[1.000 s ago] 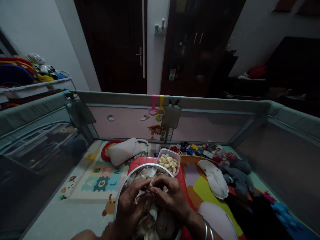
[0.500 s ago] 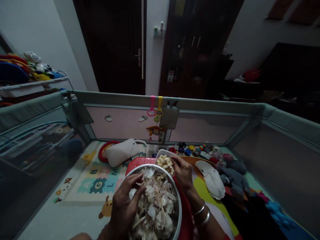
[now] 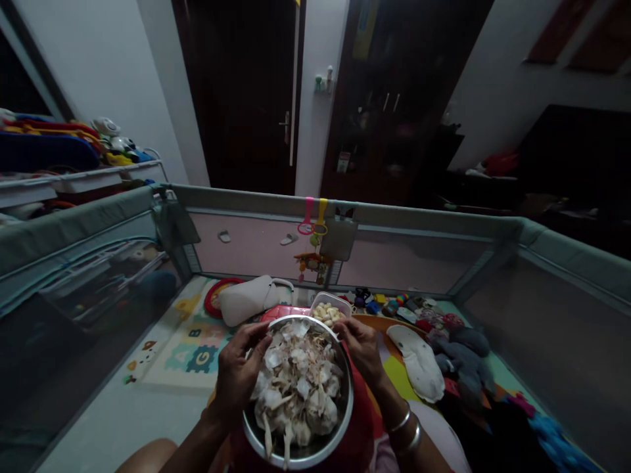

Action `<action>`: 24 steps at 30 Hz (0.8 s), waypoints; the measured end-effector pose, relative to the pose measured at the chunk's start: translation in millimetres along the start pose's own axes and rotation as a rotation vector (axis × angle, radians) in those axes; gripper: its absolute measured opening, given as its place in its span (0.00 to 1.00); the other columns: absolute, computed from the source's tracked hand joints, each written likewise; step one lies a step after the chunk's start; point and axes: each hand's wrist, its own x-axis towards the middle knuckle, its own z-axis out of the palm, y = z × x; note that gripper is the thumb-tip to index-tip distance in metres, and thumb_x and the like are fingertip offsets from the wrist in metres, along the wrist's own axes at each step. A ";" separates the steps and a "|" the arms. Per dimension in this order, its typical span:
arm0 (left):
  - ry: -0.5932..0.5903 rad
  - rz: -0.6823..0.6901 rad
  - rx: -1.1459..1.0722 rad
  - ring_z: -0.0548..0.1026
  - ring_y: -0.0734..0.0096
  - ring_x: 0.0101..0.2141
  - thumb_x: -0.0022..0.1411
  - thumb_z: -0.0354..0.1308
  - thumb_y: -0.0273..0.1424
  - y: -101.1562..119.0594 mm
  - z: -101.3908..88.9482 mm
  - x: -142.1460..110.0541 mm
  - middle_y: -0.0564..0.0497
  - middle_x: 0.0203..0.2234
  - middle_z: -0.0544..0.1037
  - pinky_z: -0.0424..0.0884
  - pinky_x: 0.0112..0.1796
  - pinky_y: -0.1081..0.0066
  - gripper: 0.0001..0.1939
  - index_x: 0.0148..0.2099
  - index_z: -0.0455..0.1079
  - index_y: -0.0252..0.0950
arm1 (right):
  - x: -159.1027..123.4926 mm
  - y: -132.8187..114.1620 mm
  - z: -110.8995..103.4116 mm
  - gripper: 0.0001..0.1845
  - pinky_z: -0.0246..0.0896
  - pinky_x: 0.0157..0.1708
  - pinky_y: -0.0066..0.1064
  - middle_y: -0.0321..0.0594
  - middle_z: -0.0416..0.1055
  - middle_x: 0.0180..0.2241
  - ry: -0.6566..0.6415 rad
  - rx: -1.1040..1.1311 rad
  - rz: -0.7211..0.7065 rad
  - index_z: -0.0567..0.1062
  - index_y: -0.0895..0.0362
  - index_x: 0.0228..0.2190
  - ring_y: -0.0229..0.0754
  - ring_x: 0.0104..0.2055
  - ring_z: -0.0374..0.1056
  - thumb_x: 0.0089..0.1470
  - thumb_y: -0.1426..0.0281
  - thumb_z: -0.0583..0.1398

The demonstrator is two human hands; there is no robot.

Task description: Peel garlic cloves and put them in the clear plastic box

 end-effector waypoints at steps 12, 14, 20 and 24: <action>-0.113 0.098 0.072 0.75 0.67 0.31 0.55 0.53 0.30 0.8 -10.5 -6.5 0.48 0.29 0.78 0.70 0.32 0.71 0.09 0.36 0.73 0.34 | -24.7 -56.1 36.1 0.05 0.52 0.23 0.24 0.34 0.70 0.20 -0.371 -0.323 -0.136 0.73 0.57 0.23 0.37 0.23 0.65 0.41 0.69 0.63; -0.164 0.117 0.088 0.75 0.67 0.31 0.54 0.54 0.29 4.3 -8.9 -9.1 0.49 0.28 0.78 0.71 0.32 0.71 0.08 0.35 0.73 0.35 | -24.1 -56.9 33.3 0.03 0.50 0.22 0.23 0.35 0.69 0.19 -0.360 -0.343 -0.134 0.73 0.58 0.21 0.36 0.21 0.64 0.43 0.74 0.60; -0.271 0.153 0.180 0.75 0.65 0.30 0.49 0.56 0.24 7.9 0.1 -14.2 0.48 0.28 0.79 0.70 0.34 0.67 0.09 0.34 0.75 0.36 | -24.9 -54.6 25.8 0.10 0.51 0.21 0.23 0.35 0.70 0.18 -0.300 -0.296 -0.150 0.73 0.59 0.18 0.35 0.21 0.63 0.46 0.78 0.55; -0.282 0.163 0.233 0.74 0.62 0.36 0.49 0.54 0.22 12.7 7.1 -12.9 0.47 0.32 0.78 0.69 0.39 0.63 0.13 0.37 0.75 0.38 | -22.2 -49.9 20.0 0.10 0.55 0.24 0.23 0.37 0.72 0.21 -0.265 -0.214 -0.177 0.75 0.59 0.23 0.36 0.24 0.66 0.48 0.77 0.54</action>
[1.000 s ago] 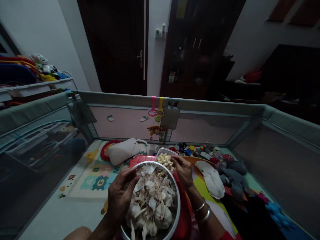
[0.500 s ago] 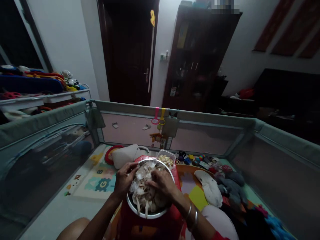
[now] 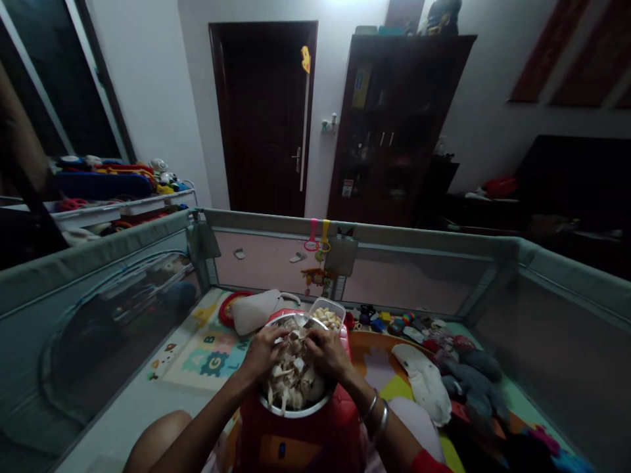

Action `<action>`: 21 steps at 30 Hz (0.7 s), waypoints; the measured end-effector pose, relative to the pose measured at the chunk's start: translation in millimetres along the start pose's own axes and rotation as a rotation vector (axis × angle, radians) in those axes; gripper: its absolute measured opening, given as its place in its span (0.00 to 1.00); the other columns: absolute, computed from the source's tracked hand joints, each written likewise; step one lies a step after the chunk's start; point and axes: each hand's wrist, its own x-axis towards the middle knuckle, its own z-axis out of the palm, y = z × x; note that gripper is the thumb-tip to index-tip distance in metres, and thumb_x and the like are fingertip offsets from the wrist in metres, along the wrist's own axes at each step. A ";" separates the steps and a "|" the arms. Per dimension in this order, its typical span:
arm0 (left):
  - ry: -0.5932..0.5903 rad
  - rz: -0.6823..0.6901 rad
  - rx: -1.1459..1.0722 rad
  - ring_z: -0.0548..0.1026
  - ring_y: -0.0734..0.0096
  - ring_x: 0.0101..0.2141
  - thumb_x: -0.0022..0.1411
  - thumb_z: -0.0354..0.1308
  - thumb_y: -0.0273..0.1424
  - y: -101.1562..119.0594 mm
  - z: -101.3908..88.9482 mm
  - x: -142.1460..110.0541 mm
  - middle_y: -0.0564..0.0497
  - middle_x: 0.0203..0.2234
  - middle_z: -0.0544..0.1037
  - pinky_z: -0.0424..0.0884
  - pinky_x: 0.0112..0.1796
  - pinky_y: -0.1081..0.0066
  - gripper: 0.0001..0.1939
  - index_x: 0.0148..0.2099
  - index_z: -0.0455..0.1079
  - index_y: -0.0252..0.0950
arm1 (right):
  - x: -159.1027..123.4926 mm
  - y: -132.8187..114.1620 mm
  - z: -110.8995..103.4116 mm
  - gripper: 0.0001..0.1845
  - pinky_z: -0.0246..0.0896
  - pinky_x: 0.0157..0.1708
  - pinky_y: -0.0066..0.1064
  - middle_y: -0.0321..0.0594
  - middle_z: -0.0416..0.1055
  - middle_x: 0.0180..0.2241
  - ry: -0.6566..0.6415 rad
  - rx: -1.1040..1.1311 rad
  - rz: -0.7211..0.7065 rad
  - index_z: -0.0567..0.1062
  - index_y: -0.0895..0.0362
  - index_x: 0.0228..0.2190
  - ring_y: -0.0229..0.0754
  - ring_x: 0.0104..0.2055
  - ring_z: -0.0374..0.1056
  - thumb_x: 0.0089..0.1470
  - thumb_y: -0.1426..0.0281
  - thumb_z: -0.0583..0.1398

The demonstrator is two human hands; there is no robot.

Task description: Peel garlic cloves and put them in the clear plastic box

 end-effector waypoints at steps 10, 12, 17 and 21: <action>-0.096 0.045 -0.071 0.74 0.65 0.35 0.49 0.57 0.25 12.7 5.2 19.5 0.47 0.38 0.77 0.70 0.37 0.66 0.19 0.46 0.70 0.39 | 7.7 3.5 -22.5 0.07 0.56 0.27 0.25 0.35 0.72 0.21 -0.008 0.150 -0.111 0.75 0.58 0.24 0.36 0.24 0.66 0.46 0.78 0.56; -0.108 0.026 -0.112 0.75 0.66 0.32 0.48 0.57 0.24 10.1 6.1 21.7 0.48 0.35 0.78 0.71 0.34 0.68 0.17 0.43 0.71 0.37 | 10.5 3.2 -23.7 0.07 0.56 0.26 0.25 0.35 0.71 0.20 -0.011 0.167 -0.105 0.74 0.58 0.24 0.36 0.24 0.65 0.47 0.77 0.56; -0.071 -0.077 -0.206 0.75 0.69 0.27 0.49 0.56 0.23 8.6 8.8 26.3 0.49 0.28 0.77 0.71 0.29 0.72 0.10 0.37 0.70 0.34 | 15.0 8.9 -17.0 0.05 0.58 0.25 0.24 0.34 0.70 0.23 -0.027 0.230 -0.061 0.73 0.58 0.30 0.36 0.25 0.65 0.49 0.69 0.58; -0.079 -0.102 -0.269 0.75 0.69 0.29 0.52 0.54 0.25 15.2 8.0 28.8 0.50 0.28 0.77 0.71 0.31 0.72 0.06 0.35 0.69 0.35 | 15.8 17.1 -8.2 0.15 0.59 0.26 0.25 0.33 0.70 0.26 -0.083 0.351 -0.015 0.70 0.56 0.36 0.37 0.27 0.65 0.44 0.66 0.63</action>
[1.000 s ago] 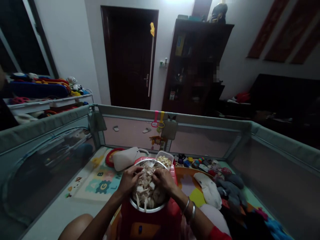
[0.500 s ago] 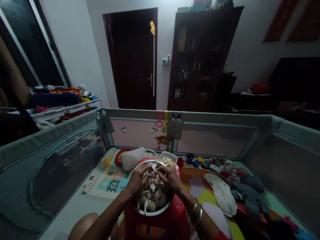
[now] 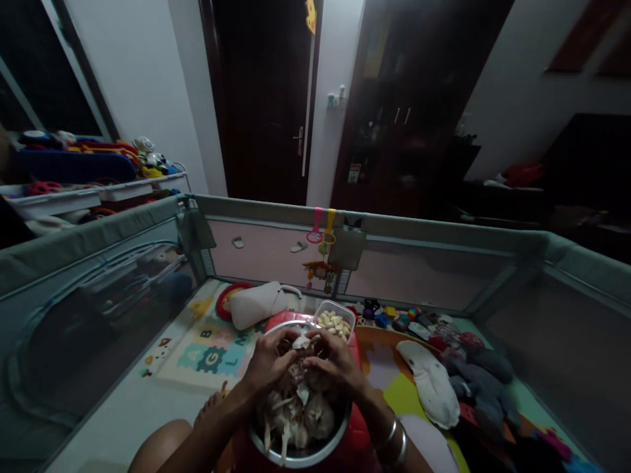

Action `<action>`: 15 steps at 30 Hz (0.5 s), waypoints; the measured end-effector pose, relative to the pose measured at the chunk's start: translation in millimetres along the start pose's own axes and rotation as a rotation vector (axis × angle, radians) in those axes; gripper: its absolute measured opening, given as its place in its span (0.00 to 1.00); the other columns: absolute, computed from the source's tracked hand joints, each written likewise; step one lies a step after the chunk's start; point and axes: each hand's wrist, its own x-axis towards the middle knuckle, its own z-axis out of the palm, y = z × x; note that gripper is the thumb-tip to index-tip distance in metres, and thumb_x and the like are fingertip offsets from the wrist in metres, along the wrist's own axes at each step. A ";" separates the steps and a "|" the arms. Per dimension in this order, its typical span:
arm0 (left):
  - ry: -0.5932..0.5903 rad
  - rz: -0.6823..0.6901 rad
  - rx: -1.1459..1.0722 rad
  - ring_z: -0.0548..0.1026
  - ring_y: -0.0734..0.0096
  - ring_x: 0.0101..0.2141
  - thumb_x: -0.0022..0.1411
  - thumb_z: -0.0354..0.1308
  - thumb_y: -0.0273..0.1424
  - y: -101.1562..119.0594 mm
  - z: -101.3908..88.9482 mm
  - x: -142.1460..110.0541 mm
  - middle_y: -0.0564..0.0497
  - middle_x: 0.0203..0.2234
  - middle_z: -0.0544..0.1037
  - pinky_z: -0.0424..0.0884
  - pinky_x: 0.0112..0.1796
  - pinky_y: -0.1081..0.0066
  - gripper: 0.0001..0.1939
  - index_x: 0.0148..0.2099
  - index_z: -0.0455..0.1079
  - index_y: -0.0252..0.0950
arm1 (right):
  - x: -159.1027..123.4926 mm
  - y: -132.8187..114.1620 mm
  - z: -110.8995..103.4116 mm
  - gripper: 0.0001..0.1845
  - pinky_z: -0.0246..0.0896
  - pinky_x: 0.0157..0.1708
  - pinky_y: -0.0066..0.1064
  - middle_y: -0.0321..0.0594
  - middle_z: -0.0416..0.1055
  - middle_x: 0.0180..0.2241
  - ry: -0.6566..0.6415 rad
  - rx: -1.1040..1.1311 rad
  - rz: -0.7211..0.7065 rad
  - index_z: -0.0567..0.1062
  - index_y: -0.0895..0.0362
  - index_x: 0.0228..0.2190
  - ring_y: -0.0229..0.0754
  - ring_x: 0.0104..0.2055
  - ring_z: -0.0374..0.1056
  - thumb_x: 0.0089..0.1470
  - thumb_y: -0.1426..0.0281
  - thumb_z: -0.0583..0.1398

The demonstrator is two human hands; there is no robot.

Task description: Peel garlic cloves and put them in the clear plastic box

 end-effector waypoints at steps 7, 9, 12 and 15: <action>-0.036 0.163 0.356 0.74 0.64 0.33 0.57 0.49 0.25 4.0 10.9 -1.7 0.48 0.32 0.76 0.70 0.33 0.68 0.09 0.40 0.68 0.37 | -6.1 1.6 0.8 0.08 0.60 0.32 0.28 0.38 0.72 0.31 -0.017 -0.017 -0.016 0.70 0.57 0.35 0.40 0.32 0.67 0.49 0.71 0.57; -0.041 0.234 0.461 0.75 0.65 0.32 0.58 0.46 0.23 3.7 15.2 -3.9 0.47 0.32 0.77 0.71 0.32 0.69 0.12 0.43 0.66 0.36 | -10.7 0.8 2.4 0.06 0.59 0.30 0.28 0.38 0.72 0.29 -0.009 -0.079 -0.017 0.70 0.56 0.33 0.40 0.30 0.66 0.50 0.72 0.56; -0.003 0.341 0.565 0.75 0.67 0.29 0.59 0.44 0.22 4.9 17.5 -7.7 0.49 0.29 0.77 0.71 0.31 0.72 0.14 0.44 0.66 0.37 | -16.9 -0.9 7.0 0.04 0.58 0.29 0.29 0.39 0.71 0.27 0.023 -0.156 -0.029 0.69 0.56 0.30 0.41 0.29 0.66 0.53 0.70 0.54; 0.039 0.420 0.643 0.75 0.67 0.29 0.60 0.43 0.22 5.2 15.6 -10.3 0.48 0.29 0.77 0.71 0.31 0.72 0.14 0.44 0.66 0.37 | -18.8 -4.7 10.8 0.07 0.57 0.29 0.28 0.40 0.71 0.27 0.044 -0.171 -0.043 0.68 0.56 0.29 0.41 0.28 0.66 0.55 0.69 0.51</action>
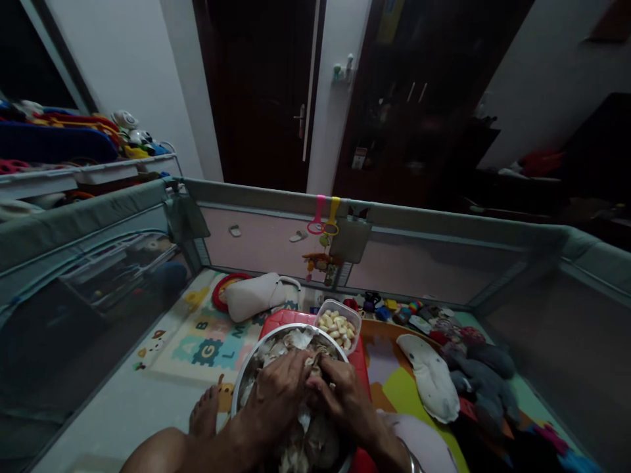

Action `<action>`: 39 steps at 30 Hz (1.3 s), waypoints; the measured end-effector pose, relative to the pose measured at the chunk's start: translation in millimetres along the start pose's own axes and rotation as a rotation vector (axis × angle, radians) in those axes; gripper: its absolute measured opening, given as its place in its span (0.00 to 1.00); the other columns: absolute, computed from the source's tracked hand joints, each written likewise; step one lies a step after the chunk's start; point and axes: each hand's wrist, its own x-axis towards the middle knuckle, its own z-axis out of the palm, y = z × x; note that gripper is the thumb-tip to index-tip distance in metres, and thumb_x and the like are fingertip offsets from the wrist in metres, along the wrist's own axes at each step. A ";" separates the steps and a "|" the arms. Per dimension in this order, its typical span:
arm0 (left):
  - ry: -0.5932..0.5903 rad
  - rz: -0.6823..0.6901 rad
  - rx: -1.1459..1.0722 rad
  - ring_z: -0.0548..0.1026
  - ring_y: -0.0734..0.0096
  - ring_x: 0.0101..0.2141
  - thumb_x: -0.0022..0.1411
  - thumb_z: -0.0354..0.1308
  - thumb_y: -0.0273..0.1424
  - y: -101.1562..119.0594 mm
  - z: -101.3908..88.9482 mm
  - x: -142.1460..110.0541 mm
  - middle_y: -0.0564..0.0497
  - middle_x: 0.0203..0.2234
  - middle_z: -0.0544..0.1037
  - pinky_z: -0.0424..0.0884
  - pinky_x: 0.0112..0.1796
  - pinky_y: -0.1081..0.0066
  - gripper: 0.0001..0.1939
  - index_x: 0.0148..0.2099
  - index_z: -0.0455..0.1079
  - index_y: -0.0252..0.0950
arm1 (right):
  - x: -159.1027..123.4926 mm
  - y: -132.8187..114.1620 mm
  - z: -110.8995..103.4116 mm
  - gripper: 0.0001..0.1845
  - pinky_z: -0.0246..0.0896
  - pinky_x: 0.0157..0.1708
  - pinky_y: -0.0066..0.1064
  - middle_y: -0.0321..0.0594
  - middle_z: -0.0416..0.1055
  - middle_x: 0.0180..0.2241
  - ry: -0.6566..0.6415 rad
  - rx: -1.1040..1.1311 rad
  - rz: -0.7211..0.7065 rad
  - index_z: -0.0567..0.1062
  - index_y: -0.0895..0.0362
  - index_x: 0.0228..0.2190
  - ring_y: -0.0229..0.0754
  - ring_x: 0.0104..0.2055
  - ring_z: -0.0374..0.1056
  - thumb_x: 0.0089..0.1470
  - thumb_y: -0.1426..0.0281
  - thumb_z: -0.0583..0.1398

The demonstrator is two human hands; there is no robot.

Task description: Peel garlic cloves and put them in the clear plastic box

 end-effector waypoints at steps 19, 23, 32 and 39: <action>-0.019 -0.534 -0.519 0.75 0.64 0.31 0.56 0.52 0.27 -15.7 -11.6 2.8 0.48 0.29 0.77 0.72 0.34 0.67 0.07 0.36 0.69 0.36 | 4.5 3.6 -6.5 0.13 0.62 0.33 0.28 0.39 0.73 0.34 -0.002 0.292 0.204 0.71 0.57 0.40 0.42 0.34 0.68 0.49 0.72 0.58; 0.032 -0.541 -0.766 0.74 0.64 0.35 0.53 0.54 0.26 -25.3 -5.3 1.7 0.46 0.33 0.76 0.71 0.37 0.67 0.07 0.34 0.72 0.35 | 1.2 8.5 -9.2 0.19 0.61 0.35 0.30 0.38 0.73 0.35 -0.015 0.120 0.209 0.70 0.55 0.41 0.42 0.35 0.68 0.44 0.79 0.57; -0.032 -0.695 -0.915 0.74 0.70 0.27 0.48 0.57 0.23 -23.8 -1.4 -2.8 0.52 0.24 0.77 0.69 0.29 0.74 0.10 0.36 0.72 0.34 | 2.4 -0.6 -7.4 0.14 0.62 0.36 0.35 0.42 0.74 0.34 -0.102 -0.068 0.138 0.73 0.55 0.35 0.49 0.39 0.68 0.42 0.74 0.64; -0.052 -0.527 -0.750 0.73 0.69 0.27 0.48 0.59 0.22 -17.0 -7.6 -4.8 0.53 0.22 0.76 0.67 0.30 0.74 0.03 0.25 0.71 0.35 | -0.7 -3.7 -1.7 0.08 0.62 0.33 0.29 0.40 0.76 0.31 0.038 0.091 0.052 0.75 0.55 0.32 0.42 0.33 0.71 0.53 0.72 0.55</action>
